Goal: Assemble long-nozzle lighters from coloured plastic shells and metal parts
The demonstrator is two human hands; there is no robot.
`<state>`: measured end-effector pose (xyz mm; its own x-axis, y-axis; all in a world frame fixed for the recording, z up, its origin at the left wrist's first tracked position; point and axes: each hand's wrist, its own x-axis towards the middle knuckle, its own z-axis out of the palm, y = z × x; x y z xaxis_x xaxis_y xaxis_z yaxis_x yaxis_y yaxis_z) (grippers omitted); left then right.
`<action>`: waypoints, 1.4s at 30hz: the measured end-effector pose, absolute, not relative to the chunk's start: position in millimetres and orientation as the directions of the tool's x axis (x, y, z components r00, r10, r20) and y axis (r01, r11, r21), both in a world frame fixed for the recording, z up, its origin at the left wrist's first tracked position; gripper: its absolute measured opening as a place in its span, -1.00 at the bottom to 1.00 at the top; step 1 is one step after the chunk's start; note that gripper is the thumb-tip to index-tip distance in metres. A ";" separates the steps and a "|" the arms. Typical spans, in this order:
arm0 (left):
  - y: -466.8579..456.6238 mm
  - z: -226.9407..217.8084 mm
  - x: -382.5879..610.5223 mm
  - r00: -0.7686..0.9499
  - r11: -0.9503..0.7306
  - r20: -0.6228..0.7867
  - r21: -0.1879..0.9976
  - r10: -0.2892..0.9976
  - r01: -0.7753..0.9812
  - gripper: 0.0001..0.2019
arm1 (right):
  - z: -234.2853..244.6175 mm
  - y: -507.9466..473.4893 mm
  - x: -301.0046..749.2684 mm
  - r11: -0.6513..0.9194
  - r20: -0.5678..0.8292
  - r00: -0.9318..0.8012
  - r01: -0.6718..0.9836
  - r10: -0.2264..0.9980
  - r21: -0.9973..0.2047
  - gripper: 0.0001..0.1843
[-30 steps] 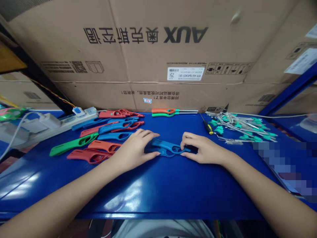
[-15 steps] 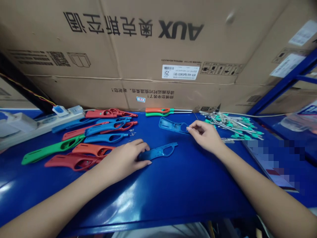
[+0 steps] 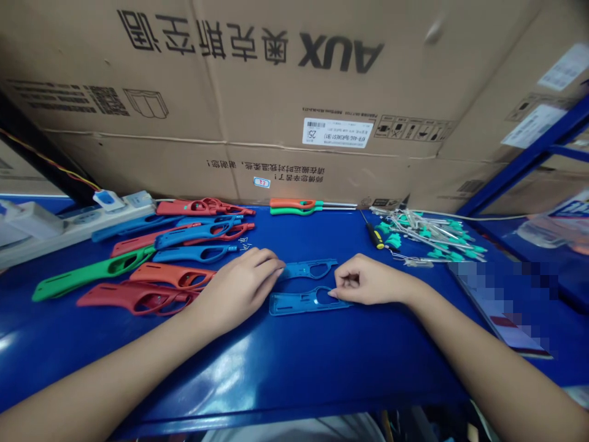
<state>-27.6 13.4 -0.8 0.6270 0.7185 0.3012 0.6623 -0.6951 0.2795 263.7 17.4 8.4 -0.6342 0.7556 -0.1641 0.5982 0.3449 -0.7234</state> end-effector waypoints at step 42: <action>14.6 8.6 -30.6 0.802 -0.821 0.194 0.229 0.565 0.523 -0.74 | 31.0 54.8 402.8 -0.461 0.098 0.477 0.874 0.873 -0.152 -0.75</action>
<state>-30.6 14.6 8.6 0.8018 0.5652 0.1939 0.5232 -0.8208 0.2290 402.8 54.8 31.0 0.4774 0.8732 0.0983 0.8743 -0.4609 -0.1523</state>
